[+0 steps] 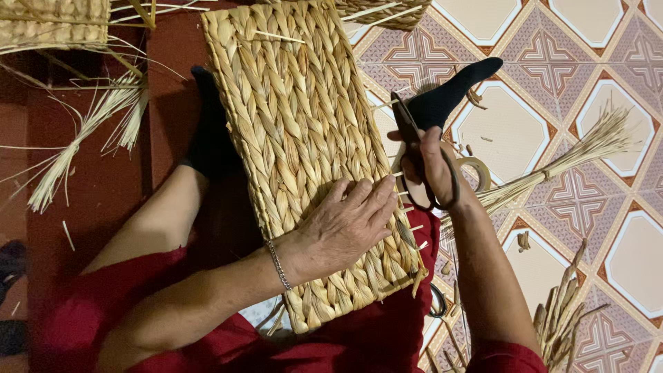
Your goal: The person weaves dried palm leaves into the rim of a rectangular basket, then uses scissors to trim excess strands and tucks the ends into the weave. The basket is rotated and inspected during the process.
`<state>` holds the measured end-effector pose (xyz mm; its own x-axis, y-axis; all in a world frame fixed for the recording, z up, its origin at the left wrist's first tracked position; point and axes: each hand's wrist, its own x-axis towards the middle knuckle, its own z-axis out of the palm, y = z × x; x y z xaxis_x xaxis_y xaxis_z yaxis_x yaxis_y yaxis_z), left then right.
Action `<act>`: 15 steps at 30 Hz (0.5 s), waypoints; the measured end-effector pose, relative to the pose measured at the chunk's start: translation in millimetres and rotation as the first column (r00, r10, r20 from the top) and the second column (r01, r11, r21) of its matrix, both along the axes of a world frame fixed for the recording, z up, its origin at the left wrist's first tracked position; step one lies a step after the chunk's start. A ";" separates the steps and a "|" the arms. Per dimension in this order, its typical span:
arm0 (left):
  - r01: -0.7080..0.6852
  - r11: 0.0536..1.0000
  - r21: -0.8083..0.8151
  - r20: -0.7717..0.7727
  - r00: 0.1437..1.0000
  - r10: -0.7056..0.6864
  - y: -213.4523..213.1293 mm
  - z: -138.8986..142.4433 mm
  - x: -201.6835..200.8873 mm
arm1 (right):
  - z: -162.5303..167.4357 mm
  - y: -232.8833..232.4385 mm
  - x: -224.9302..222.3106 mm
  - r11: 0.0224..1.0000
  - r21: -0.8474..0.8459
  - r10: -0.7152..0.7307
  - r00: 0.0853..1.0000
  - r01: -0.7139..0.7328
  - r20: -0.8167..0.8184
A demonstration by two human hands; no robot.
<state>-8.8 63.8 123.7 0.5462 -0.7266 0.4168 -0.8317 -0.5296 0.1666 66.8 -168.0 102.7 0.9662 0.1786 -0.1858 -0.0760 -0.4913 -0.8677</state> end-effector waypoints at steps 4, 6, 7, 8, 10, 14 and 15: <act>-0.010 1.000 -0.012 -0.009 1.000 0.010 -0.4 -0.8 -0.9 | 0.0 -10.8 -11.1 0.979 0.203 -0.013 0.999 0.023 -0.047; -0.017 1.000 -0.018 -0.006 1.000 0.017 0.2 -0.5 -1.4 | -2.9 -17.2 -13.4 0.978 0.203 -0.035 0.999 0.042 -0.040; -0.017 1.000 -0.015 -0.012 1.000 0.017 0.8 -0.2 -1.6 | -5.0 -20.0 -13.3 0.981 0.188 -0.045 0.999 0.048 -0.016; -0.018 1.000 -0.013 -0.016 1.000 0.017 1.1 0.3 -1.6 | -6.8 -22.7 -12.3 0.983 0.173 -0.055 0.998 0.053 0.009; -0.013 1.000 -0.004 -0.027 1.000 0.013 1.7 1.5 -2.1 | -9.9 -26.4 -11.7 0.953 0.303 0.013 1.000 -0.012 -0.003; -0.020 1.000 -0.020 0.003 1.000 0.020 0.8 4.7 -2.4 | -10.9 -24.5 -12.1 0.794 0.609 0.117 0.981 0.002 -0.155; -0.029 0.999 -0.032 0.025 0.999 0.030 0.9 5.5 -2.3 | -10.3 -22.2 -12.9 0.780 0.623 0.087 0.974 0.063 -0.208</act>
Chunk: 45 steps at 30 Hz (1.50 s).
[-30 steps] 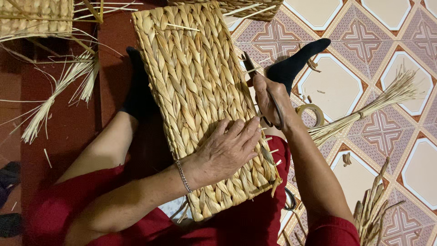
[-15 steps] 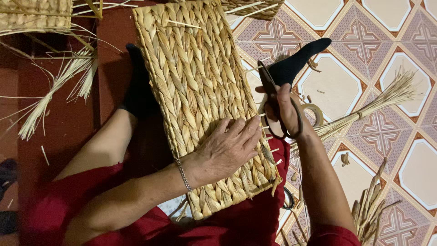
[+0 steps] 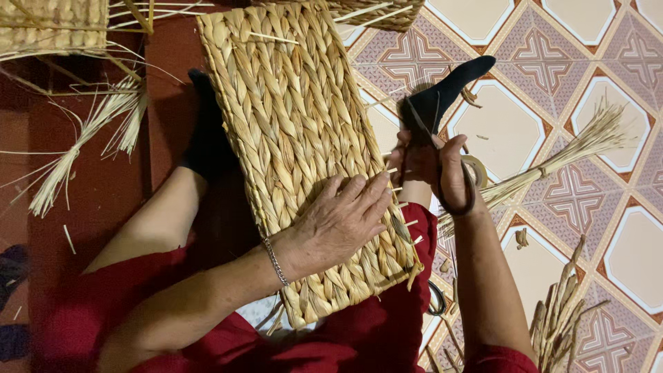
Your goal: The person weaves dried palm leaves into the rim of a rectangular basket, then uses scissors to trim excess strands and tucks the ends into the weave. The basket is rotated and inspected during the process.
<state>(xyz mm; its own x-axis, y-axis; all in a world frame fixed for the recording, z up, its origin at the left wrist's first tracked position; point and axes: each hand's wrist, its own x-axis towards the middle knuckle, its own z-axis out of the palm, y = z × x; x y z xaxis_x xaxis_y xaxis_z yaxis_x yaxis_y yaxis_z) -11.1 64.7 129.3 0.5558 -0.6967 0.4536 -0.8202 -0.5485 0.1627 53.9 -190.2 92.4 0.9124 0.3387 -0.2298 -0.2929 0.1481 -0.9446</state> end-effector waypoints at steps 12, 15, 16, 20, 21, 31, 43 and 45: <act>-0.001 1.000 -0.015 -0.025 1.000 0.001 0.4 -4.2 -1.0 | 7.7 27.3 -3.0 0.468 -0.846 0.322 0.843 0.255 0.431; 0.016 1.000 0.003 -0.038 0.999 -0.016 -1.4 -7.3 0.8 | 11.0 36.7 1.9 0.570 -0.795 0.131 0.932 0.208 0.338; 0.016 1.000 -0.001 -0.040 0.999 -0.016 -1.6 -8.0 0.9 | 12.8 39.5 2.7 0.528 -0.811 0.180 0.901 0.251 0.396; 0.014 1.000 -0.003 -0.039 0.999 -0.015 -1.1 -9.6 0.8 | 20.7 47.7 3.7 0.440 -0.828 0.270 0.828 0.348 0.492; 0.012 1.000 0.000 -0.038 0.999 -0.012 -0.6 -9.9 0.6 | 21.8 49.2 3.8 0.437 -0.829 0.264 0.831 0.350 0.490; 0.003 1.000 -0.009 -0.033 0.999 -0.003 -0.3 -5.5 0.2 | 7.9 43.4 1.9 0.604 -0.719 0.115 0.856 0.342 0.504; -0.276 0.778 -0.564 -0.148 0.961 0.233 89.7 -27.4 79.3 | -21.1 -16.7 -71.2 0.856 -0.487 -0.137 0.984 0.174 0.111; -0.499 0.711 -0.495 -0.199 0.862 0.467 120.5 -31.0 124.4 | -28.5 -15.7 -92.3 0.854 -0.483 -0.216 0.976 0.195 0.012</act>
<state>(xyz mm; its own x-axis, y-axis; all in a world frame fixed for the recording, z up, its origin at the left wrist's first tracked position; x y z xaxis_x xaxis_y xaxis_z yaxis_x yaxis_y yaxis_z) 113.3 185.3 98.3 0.7862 0.0024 0.6180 -0.4476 -0.6872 0.5722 -38.4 -205.9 63.9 0.9350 -0.0168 -0.3542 -0.3463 -0.2576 -0.9021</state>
